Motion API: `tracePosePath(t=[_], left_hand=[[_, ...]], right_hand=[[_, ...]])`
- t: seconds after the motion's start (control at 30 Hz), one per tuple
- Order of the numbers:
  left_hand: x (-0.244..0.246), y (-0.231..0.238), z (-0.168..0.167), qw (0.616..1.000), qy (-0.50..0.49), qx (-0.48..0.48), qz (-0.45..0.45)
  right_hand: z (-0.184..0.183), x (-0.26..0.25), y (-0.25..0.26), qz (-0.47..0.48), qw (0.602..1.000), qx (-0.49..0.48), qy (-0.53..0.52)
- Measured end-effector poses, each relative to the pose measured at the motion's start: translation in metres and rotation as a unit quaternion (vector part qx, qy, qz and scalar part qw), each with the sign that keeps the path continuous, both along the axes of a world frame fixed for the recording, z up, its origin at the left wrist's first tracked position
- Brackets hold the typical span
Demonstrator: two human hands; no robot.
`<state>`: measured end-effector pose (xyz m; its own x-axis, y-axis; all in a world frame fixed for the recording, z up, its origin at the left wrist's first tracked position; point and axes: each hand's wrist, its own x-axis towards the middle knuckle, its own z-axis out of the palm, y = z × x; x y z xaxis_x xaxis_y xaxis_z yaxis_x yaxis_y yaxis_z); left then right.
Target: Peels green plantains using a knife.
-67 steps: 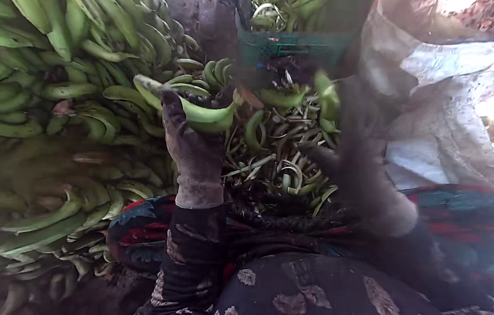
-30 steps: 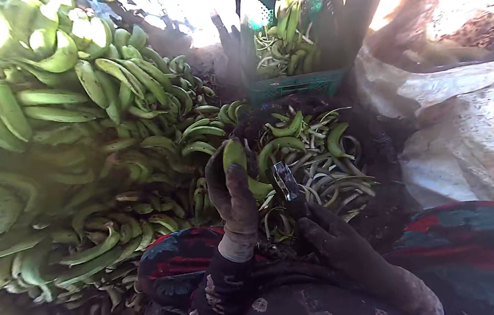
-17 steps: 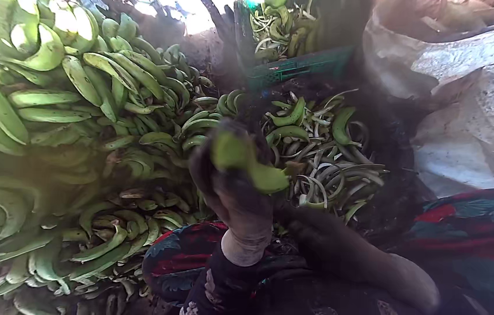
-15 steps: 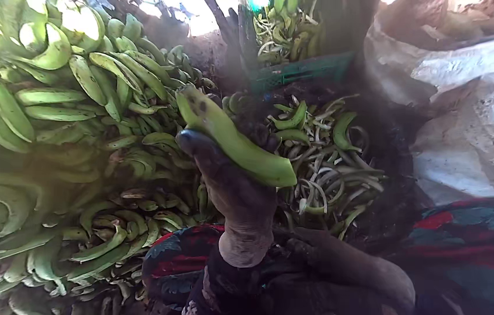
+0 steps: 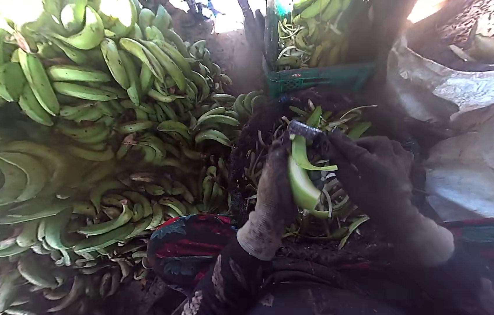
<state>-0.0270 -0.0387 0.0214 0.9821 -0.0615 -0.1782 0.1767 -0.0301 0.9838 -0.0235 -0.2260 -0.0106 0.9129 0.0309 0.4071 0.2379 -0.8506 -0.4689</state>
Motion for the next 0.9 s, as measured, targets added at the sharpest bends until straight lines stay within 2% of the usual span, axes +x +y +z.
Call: tracePosePath(t=[0.07,0.13,0.23,0.27,0.3,0.37,0.4,0.47,0.53,0.63,0.7,0.73,0.8,0.87,0.9], left_hand=[[-0.008,0.001,-0.004,0.98,0.108,-0.163,0.038],[-0.005,0.014,0.002,0.969,0.101,-0.22,0.05],[0.011,0.026,0.02,0.985,-0.021,-0.144,0.094],[0.014,0.023,0.024,0.986,-0.05,-0.117,0.11],[0.014,0.019,0.025,0.986,-0.06,-0.11,0.106],[0.002,0.012,0.02,0.992,-0.02,-0.113,0.052],[-0.004,0.009,0.018,0.991,0.02,-0.126,0.028],[-0.01,0.004,0.021,0.985,0.085,-0.147,0.019],[-0.004,0.007,0.022,0.986,0.033,-0.156,0.054],[0.028,0.009,0.023,0.957,-0.16,-0.189,0.148],[0.038,0.006,0.024,0.948,-0.201,-0.202,0.145],[0.034,0.003,0.025,0.961,-0.166,-0.192,0.106],[0.015,0.003,0.023,0.99,-0.017,-0.137,-0.026],[0.008,0.007,0.014,0.977,0.109,-0.142,-0.111],[0.007,0.009,0.012,0.968,0.143,-0.169,-0.115]], right_hand=[[-0.004,0.013,-0.008,-0.025,0.997,-0.025,0.076],[0.006,0.009,-0.017,0.021,0.993,0.035,0.111],[0.023,-0.013,-0.019,0.182,0.963,0.156,0.126],[0.024,-0.018,-0.013,0.196,0.959,0.167,0.12],[0.02,-0.02,-0.005,0.18,0.967,0.159,0.084],[0.01,-0.008,0.005,0.102,0.989,0.108,-0.005],[0.009,0.003,0.003,0.063,0.995,0.07,-0.017],[0.016,0.018,-0.007,0.024,0.999,0.018,0.034],[0.028,0.013,-0.018,0.058,0.994,0.048,0.084],[0.046,-0.014,-0.019,0.181,0.969,0.149,0.082],[0.036,-0.022,-0.011,0.178,0.968,0.166,0.063],[0.026,-0.017,-0.01,0.152,0.976,0.147,0.051],[0.017,0.0,-0.015,0.097,0.989,0.103,0.047],[0.014,0.016,-0.027,0.055,0.995,0.04,0.076],[0.012,0.021,-0.032,0.041,0.994,0.024,0.099]])
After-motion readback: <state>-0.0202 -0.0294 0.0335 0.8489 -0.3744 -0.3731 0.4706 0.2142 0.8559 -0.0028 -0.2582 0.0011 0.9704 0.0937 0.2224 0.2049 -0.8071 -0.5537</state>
